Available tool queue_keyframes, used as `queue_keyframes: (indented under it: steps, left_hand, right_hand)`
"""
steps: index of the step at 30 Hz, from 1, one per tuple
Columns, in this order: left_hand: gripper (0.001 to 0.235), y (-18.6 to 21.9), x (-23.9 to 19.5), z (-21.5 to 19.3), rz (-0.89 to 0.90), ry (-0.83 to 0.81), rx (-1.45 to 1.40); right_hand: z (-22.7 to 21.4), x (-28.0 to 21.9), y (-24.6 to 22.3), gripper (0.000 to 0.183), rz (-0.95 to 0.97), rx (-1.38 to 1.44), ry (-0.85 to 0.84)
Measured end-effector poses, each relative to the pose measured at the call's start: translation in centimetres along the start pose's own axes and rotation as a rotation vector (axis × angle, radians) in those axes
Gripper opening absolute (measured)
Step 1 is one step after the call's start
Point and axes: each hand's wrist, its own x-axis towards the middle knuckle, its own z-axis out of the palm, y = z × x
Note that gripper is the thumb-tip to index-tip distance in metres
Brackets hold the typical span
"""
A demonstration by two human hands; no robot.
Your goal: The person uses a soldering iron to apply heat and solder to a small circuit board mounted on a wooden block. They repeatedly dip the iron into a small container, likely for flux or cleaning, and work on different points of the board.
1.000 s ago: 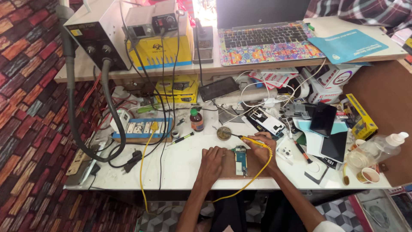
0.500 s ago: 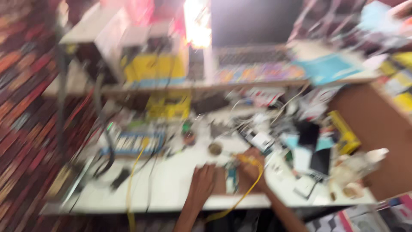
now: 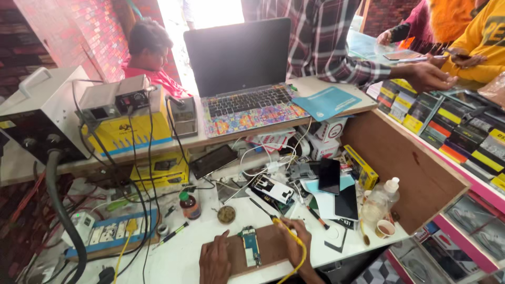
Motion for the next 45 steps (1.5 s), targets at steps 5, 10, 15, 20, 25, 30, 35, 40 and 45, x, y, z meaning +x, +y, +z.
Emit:
queue_keyframes:
  steps: [5, 10, 15, 20, 25, 30, 35, 40, 45]
  left_hand:
    - [0.064, -1.1, 0.8, 3.2, -0.084, 0.045, -0.255]
    - [0.064, -1.7, 0.4, 3.7, -0.109, 0.194, -0.323]
    - [0.026, 0.6, 2.3, 1.1, -0.533, 0.193, -0.589]
    - [0.011, 1.8, 4.3, -1.3, -0.518, 0.04, -0.59]
    - [0.011, 1.3, 4.3, -0.8, -0.63, 0.043, -0.813]
    - [0.012, -0.6, 3.9, 0.7, -0.595, 0.021, -0.912]
    - [0.015, -1.3, 2.8, 1.1, -0.554, -0.032, -0.964]
    - [0.013, 2.1, 3.3, 0.3, -0.29, 0.156, -0.879]
    - [0.015, 5.0, 3.9, 0.1, -0.686, -0.113, -0.909]
  right_hand:
    - [0.3, -0.2, 0.5, 0.033, -0.008, -0.012, 0.03]
    - [0.9, 0.8, 1.5, 0.041, 0.0, -0.09, -0.031]
    - [1.3, 1.5, 0.9, 0.035, -0.267, -0.177, 0.061]
    - [1.1, 1.7, 0.2, 0.037, -0.221, -0.171, 0.044]
    - [0.8, 1.4, -0.2, 0.035, -0.34, -0.209, 0.033]
    - [0.8, 1.4, -0.7, 0.034, -0.351, -0.146, 0.012]
    - [-0.7, -0.4, 2.6, 0.038, -0.272, 0.025, 0.093]
    - [-1.7, -1.0, 5.5, 0.039, -0.188, 0.173, 0.123]
    - [-2.5, -0.4, 5.4, 0.045, 0.158, 0.665, -0.007]
